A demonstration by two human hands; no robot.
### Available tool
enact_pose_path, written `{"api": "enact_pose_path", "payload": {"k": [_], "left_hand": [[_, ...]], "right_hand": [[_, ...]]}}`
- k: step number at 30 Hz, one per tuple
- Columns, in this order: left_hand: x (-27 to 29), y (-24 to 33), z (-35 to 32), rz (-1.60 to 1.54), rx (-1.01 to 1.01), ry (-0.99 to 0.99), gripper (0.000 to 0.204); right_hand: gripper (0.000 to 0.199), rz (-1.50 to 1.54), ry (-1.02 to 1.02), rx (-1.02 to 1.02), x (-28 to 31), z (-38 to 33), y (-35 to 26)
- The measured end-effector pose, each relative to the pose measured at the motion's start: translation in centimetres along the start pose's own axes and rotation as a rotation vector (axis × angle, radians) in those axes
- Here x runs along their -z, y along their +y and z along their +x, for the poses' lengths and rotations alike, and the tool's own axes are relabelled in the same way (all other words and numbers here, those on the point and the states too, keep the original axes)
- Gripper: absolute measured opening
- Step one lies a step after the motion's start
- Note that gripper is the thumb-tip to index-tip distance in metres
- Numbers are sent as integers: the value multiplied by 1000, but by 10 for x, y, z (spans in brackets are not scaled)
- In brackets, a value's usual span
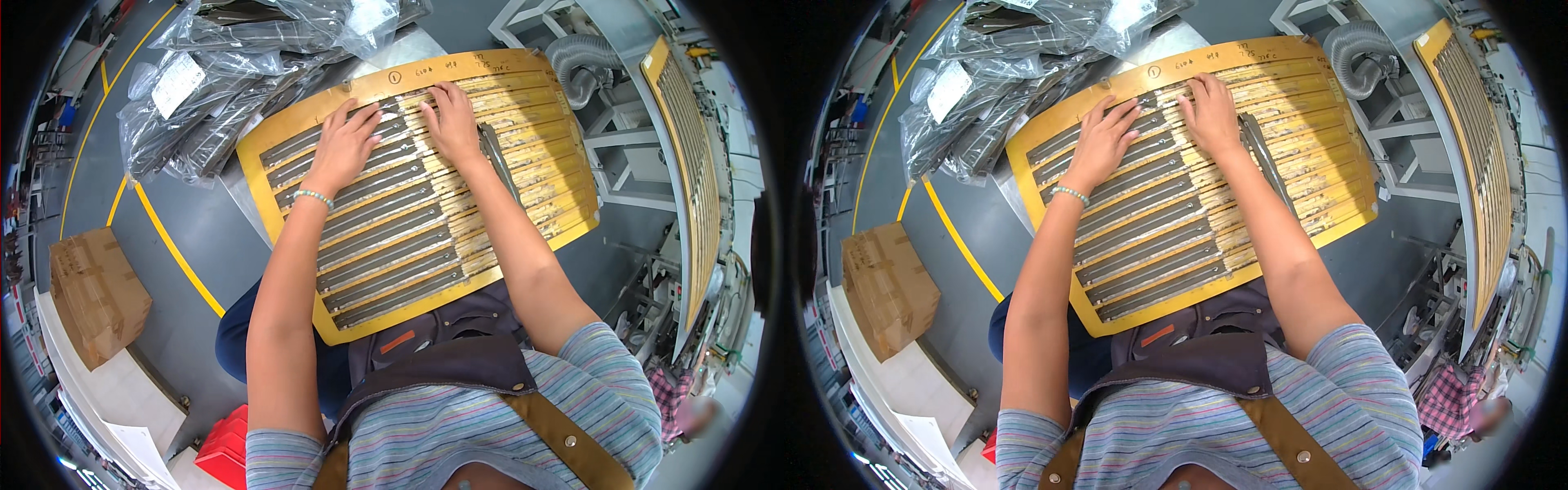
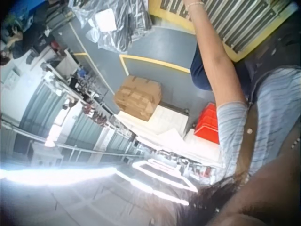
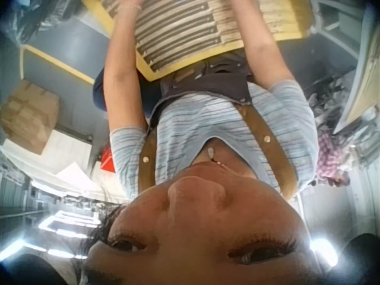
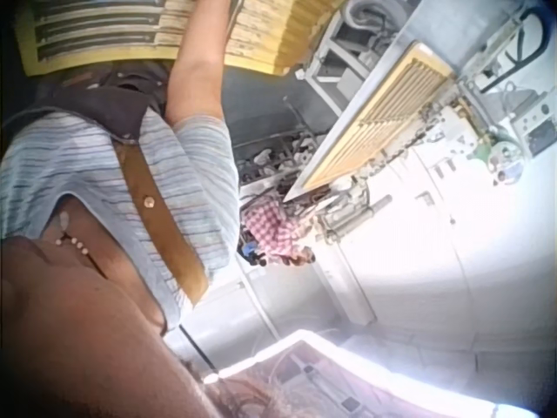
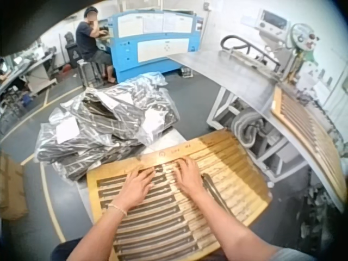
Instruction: Insert metal strips or components into a yellow wooden multi-slot template board sequentially.
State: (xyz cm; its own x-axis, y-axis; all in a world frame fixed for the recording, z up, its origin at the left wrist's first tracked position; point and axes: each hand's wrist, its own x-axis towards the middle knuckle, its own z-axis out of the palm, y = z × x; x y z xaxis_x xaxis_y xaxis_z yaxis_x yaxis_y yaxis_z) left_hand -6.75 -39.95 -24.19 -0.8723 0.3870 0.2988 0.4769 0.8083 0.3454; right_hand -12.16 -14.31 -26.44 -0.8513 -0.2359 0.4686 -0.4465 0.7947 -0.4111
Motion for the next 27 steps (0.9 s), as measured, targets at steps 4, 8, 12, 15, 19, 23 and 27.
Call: {"api": "enact_pose_path", "payload": {"k": [4,8,12,15,19,23,27], "left_hand": [[-10,7,16,13,-47,-42,46],[-17,12,21,84,-82,-13,45],[-21,11,22,60,-68,17,45],[-22,12,25,139,-119,-25,45],[-30,22,28,81,-112,-13,45],[-13,8,0,-6,-72,23,43],[22,-32,-57,18,93,-9,41]], "right_hand": [[40,7,3,-16,0,-1,0],[39,-9,15,-2,-1,-3,3],[38,2,17,3,-5,-2,0],[37,-14,-5,-27,-4,-1,-4],[34,-40,-18,-15,-1,1,0],[33,-13,-28,-30,-1,-1,-1],[34,-17,-22,-31,0,-2,-1]]}}
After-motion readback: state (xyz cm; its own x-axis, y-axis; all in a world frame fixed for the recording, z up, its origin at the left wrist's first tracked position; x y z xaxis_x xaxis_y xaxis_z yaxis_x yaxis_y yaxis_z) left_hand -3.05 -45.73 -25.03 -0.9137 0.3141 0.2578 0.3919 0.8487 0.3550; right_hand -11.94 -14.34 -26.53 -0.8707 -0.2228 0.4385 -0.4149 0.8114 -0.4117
